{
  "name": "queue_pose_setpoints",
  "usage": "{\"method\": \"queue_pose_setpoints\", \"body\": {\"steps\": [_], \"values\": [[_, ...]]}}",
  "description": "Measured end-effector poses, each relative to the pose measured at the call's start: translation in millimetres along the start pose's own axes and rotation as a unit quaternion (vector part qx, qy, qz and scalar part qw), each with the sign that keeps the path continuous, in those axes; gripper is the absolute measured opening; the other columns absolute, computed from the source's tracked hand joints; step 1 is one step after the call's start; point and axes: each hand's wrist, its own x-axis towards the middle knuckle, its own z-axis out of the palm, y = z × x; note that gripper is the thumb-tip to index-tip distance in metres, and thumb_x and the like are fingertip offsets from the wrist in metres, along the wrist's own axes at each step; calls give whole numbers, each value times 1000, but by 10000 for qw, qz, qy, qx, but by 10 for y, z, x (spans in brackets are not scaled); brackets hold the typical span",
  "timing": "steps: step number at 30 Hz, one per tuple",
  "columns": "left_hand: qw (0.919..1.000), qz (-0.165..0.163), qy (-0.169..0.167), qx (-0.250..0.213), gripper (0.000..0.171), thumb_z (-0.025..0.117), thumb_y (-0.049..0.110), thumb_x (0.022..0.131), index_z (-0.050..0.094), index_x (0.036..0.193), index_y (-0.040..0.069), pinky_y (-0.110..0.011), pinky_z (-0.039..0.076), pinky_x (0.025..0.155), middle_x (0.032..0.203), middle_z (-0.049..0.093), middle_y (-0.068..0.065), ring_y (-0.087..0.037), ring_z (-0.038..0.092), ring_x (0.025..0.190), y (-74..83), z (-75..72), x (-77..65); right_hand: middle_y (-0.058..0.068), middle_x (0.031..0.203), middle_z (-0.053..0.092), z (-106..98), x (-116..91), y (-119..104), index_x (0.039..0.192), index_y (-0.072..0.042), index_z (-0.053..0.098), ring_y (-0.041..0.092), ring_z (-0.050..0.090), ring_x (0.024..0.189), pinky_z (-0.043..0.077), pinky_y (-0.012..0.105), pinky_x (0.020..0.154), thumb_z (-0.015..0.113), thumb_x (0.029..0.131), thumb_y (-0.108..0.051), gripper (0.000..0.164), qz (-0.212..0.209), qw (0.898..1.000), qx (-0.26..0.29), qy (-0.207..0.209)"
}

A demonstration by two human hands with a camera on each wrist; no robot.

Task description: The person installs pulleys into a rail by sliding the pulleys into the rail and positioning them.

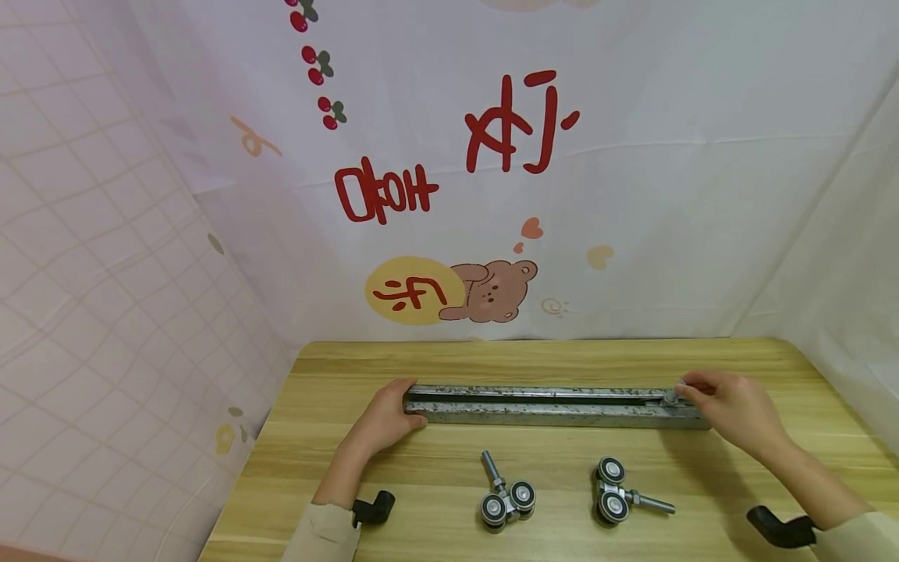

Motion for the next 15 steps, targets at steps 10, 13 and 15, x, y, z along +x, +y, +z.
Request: {"method": "queue_pose_setpoints", "body": {"steps": [10, 13, 15], "values": [[10000, 44, 31, 42, 75, 86, 15, 89, 50, 152, -4, -58, 44, 112, 153, 50, -24, -44, 46, 142, 2, -5, -8, 7, 83, 78, 72, 19, -108, 98, 1, 81, 2, 63, 66, 51, 27, 54, 82, 89, -6, 12, -257, 9995, 121, 155], [10000, 62, 42, 43, 75, 86, 15, 88, 50, 152, -4, -58, 43, 113, 153, 50, -24, -44, 46, 142, 6, -5, -9, 7, 84, 78, 101, 28, -134, 98, 1, 81, -1, 62, 67, 51, 27, 54, 82, 89, -5, 11, -287, 9993, 170, 185], [10000, 58, 31, 54, 75, 86, 15, 89, 50, 152, -4, -58, 43, 113, 153, 50, -24, -44, 46, 142, 11, -7, -12, 6, 84, 78, 126, 26, -148, 98, 0, 81, -2, 61, 68, 50, 26, 54, 82, 89, -5, 11, -338, 9991, 173, 210]]}}
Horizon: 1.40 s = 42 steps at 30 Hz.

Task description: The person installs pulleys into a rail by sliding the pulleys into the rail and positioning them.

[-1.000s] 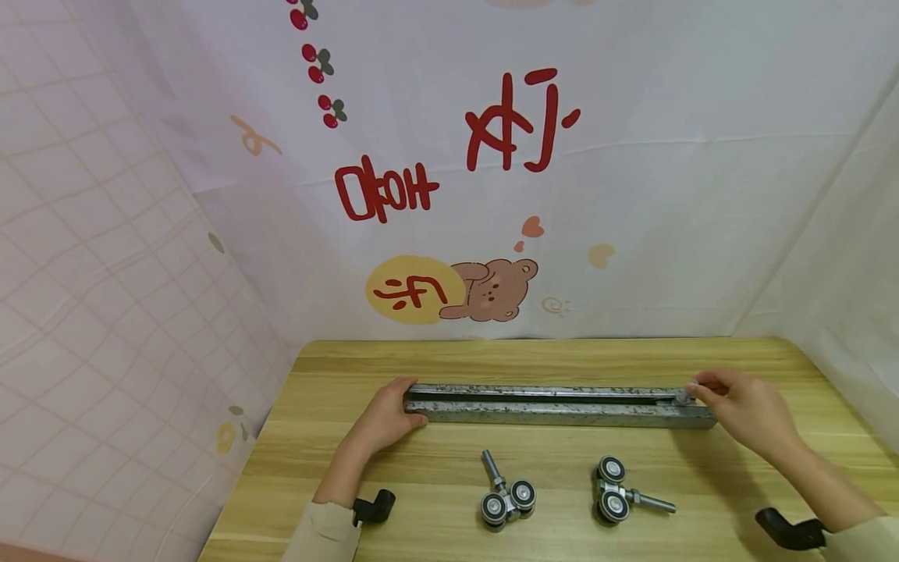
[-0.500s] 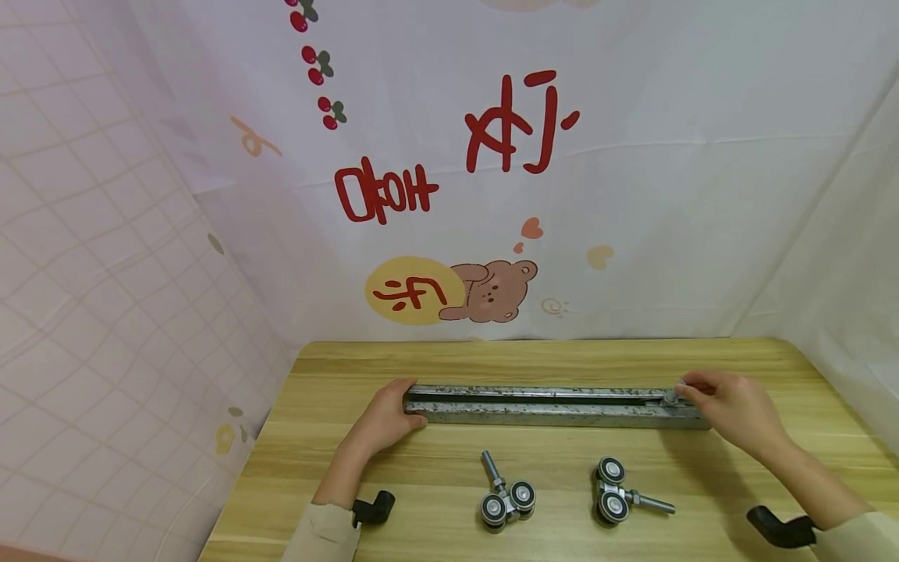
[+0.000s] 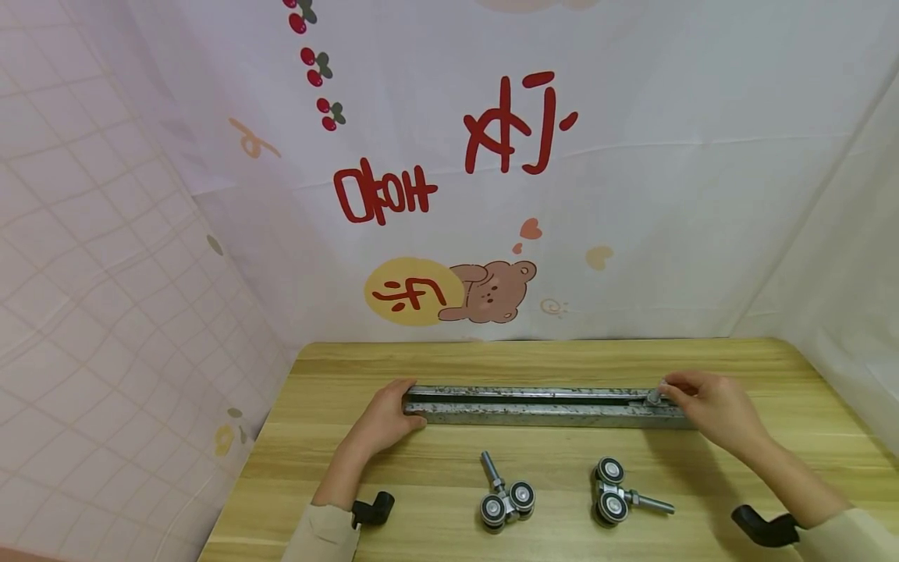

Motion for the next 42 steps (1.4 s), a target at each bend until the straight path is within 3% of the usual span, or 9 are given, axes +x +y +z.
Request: {"method": "queue_pose_setpoints", "body": {"steps": [16, 32, 42], "values": [[10000, 1, 32, 6, 75, 86, 14, 88, 50, 152, -5, -58, 45, 111, 152, 51, -25, -44, 47, 141, 2, 12, -6, 6, 87, 78, 142, 52, -164, 101, -1, 82, 2, 64, 70, 52, 28, 57, 81, 91, -7, 11, 116, 9997, 199, -66], [10000, -65, 23, 56, 76, 87, 14, 88, 50, 152, -4, -60, 44, 111, 153, 49, -26, -46, 46, 142, 17, 10, -21, -2, 81, 77, 257, 116, -285, 96, -3, 82, 0, 62, 68, 53, 30, 56, 83, 87, -2, 9, -446, 9988, 208, 50], [10000, -6, 28, 32, 76, 86, 14, 88, 50, 152, -5, -59, 44, 112, 154, 49, -26, -46, 45, 143, 31, 12, -19, 4, 87, 79, 281, 141, -397, 103, 1, 81, 10, 69, 70, 54, 29, 57, 79, 92, -5, 12, -295, 9985, 339, -304]]}}
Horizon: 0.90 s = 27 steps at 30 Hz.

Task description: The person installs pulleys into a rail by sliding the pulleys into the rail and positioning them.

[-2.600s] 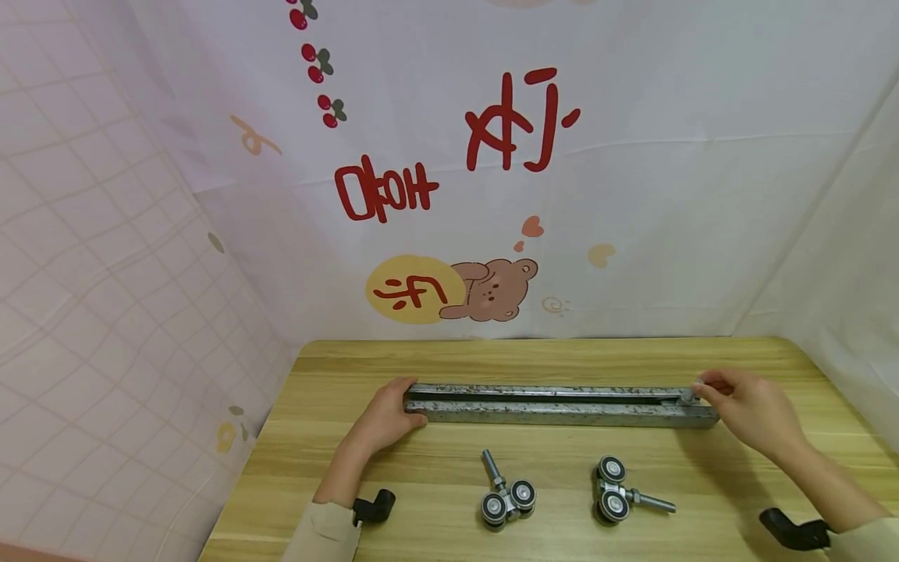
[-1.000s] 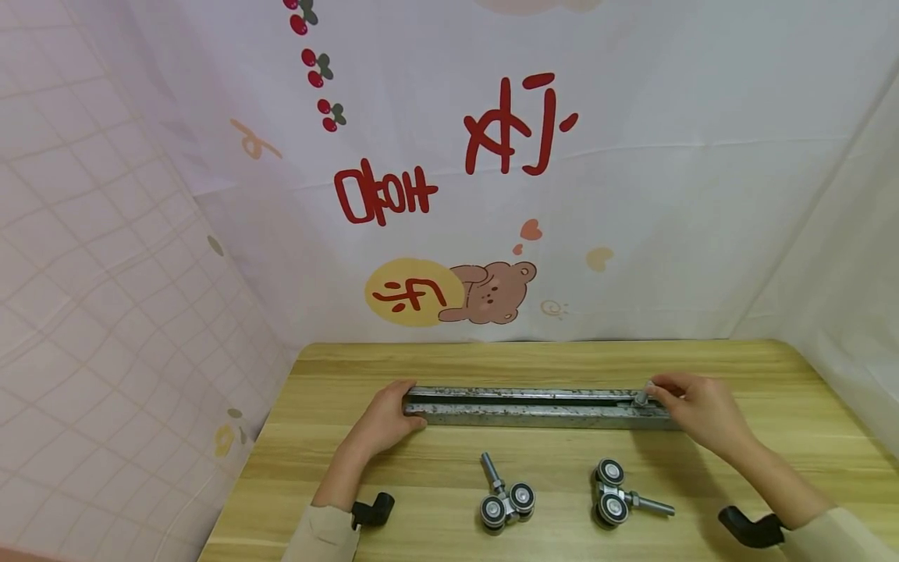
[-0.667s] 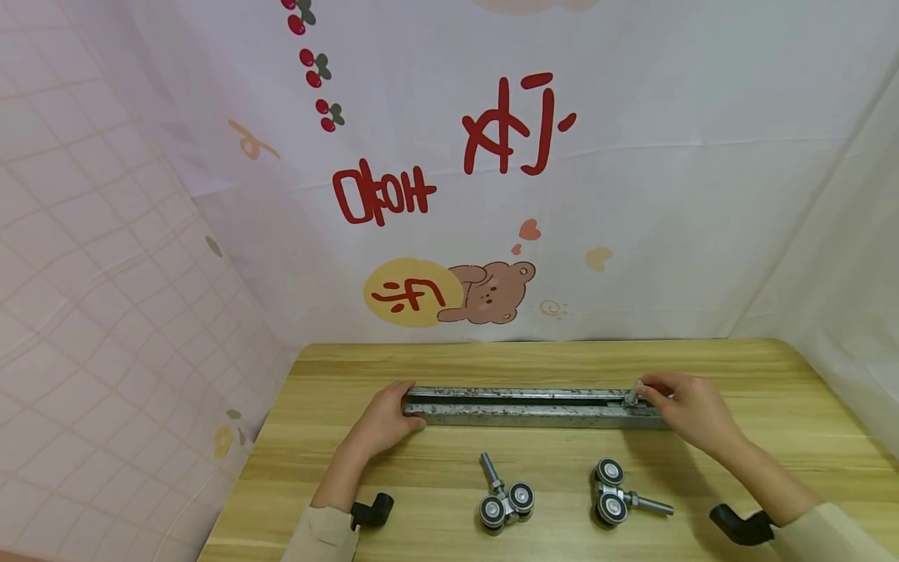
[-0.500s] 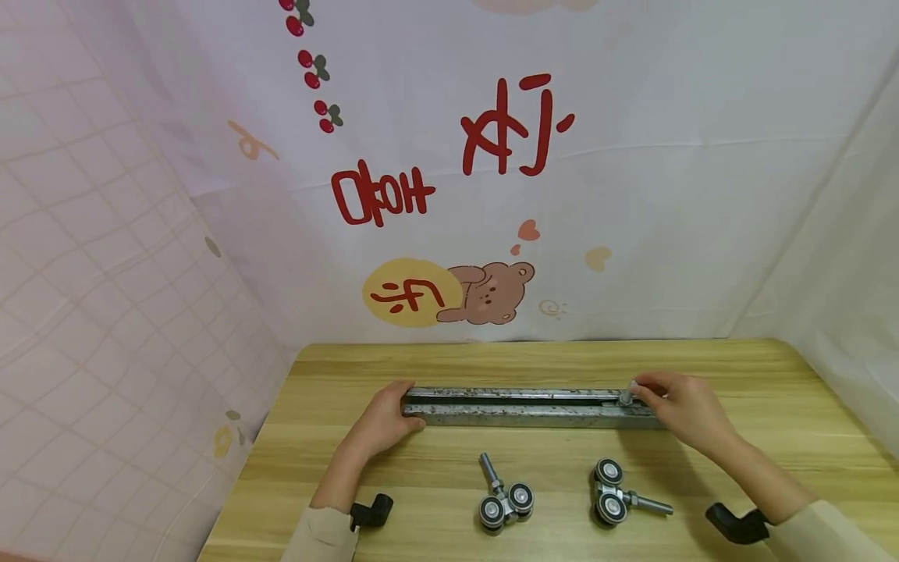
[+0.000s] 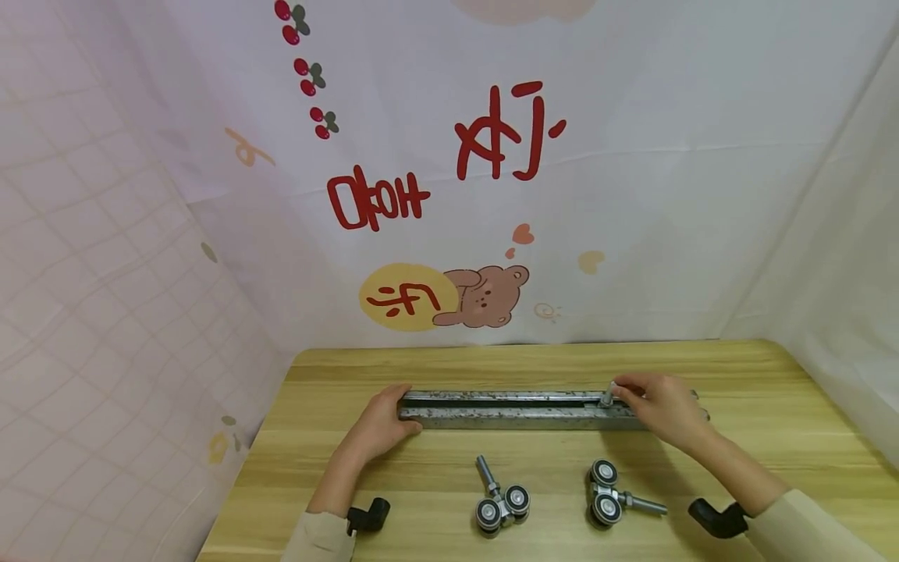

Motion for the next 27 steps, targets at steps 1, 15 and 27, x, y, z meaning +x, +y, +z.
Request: {"method": "queue_pose_setpoints", "body": {"steps": [1, 15, 27], "values": [[10000, 5, 9, -3, 76, 86, 14, 88, 50, 152, -5, -59, 44, 112, 154, 49, -26, -46, 45, 143, -6, 0, 0, 5, 88, 79, 3, 6, -14, 104, 1, 81, 12, 70, 70, 55, 29, 57, 79, 93, -5, 13, 1, 10000, 26, -48], [10000, 42, 16, -18, 77, 86, 14, 89, 48, 152, -7, -59, 42, 114, 154, 49, -26, -46, 44, 144, -39, 4, 1, 5, 88, 79, 62, 93, -121, 104, 1, 81, 10, 69, 67, 53, 26, 55, 78, 94, -5, 12, -38, 9991, 206, -358], [10000, 53, 38, -9, 77, 86, 13, 89, 48, 152, -7, -59, 42, 114, 154, 49, -28, -46, 44, 143, -20, 0, -5, 7, 91, 79, 129, 171, -256, 107, 3, 80, 9, 69, 70, 54, 27, 58, 76, 96, -5, 15, -14, 9982, 253, -550]]}}
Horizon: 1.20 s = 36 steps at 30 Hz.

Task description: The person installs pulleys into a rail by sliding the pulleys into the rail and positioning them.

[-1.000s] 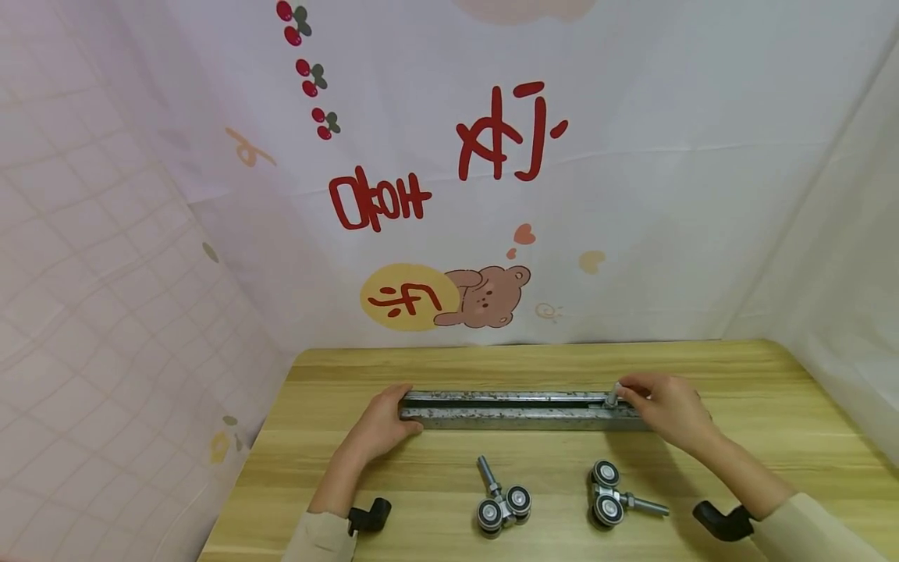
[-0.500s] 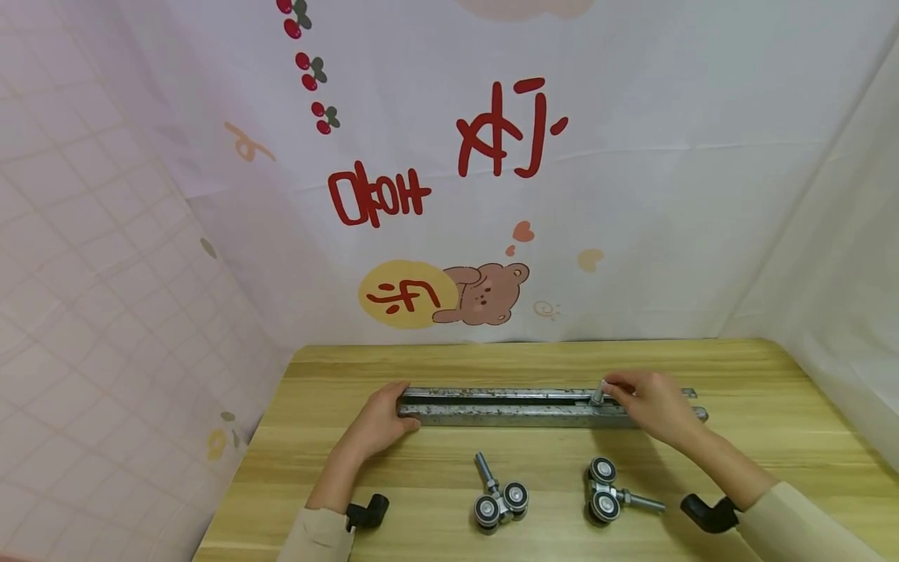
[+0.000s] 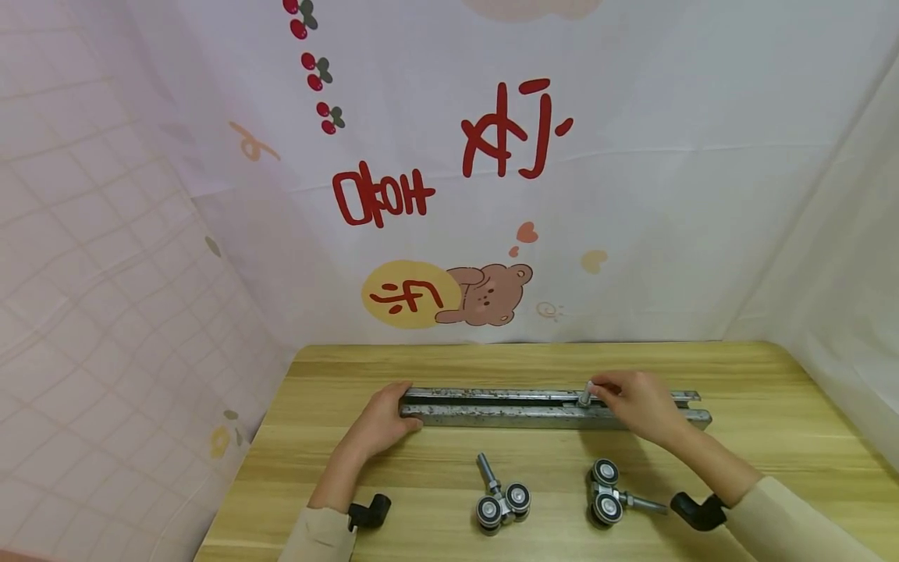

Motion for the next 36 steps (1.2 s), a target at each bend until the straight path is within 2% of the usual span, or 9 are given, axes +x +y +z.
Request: {"method": "queue_pose_setpoints", "body": {"steps": [16, 29, 36], "values": [[10000, 42, 12, -52, 76, 86, 12, 88, 48, 152, -7, -59, 42, 114, 154, 49, -27, -46, 44, 143, -10, 3, 1, 5, 89, 78, 118, 143, -141, 104, 1, 81, 7, 68, 71, 55, 28, 59, 76, 95, -6, 13, -98, 9995, 256, -165], [10000, 24, 24, -7, 77, 86, 13, 88, 49, 151, -8, -58, 42, 114, 153, 50, -27, -46, 45, 143, -13, 7, 13, -3, 88, 76, 171, 243, -223, 101, -7, 82, 3, 64, 71, 54, 28, 61, 75, 97, -9, 8, -264, 9983, 277, -450], [10000, 7, 21, -13, 78, 86, 13, 88, 48, 152, -9, -58, 42, 115, 153, 50, -28, -45, 45, 143, -3, 1, 6, -5, 86, 75, 224, 290, -240, 101, -5, 82, 3, 63, 70, 55, 29, 62, 75, 97, -8, 8, -408, 9977, 273, -465]]}}
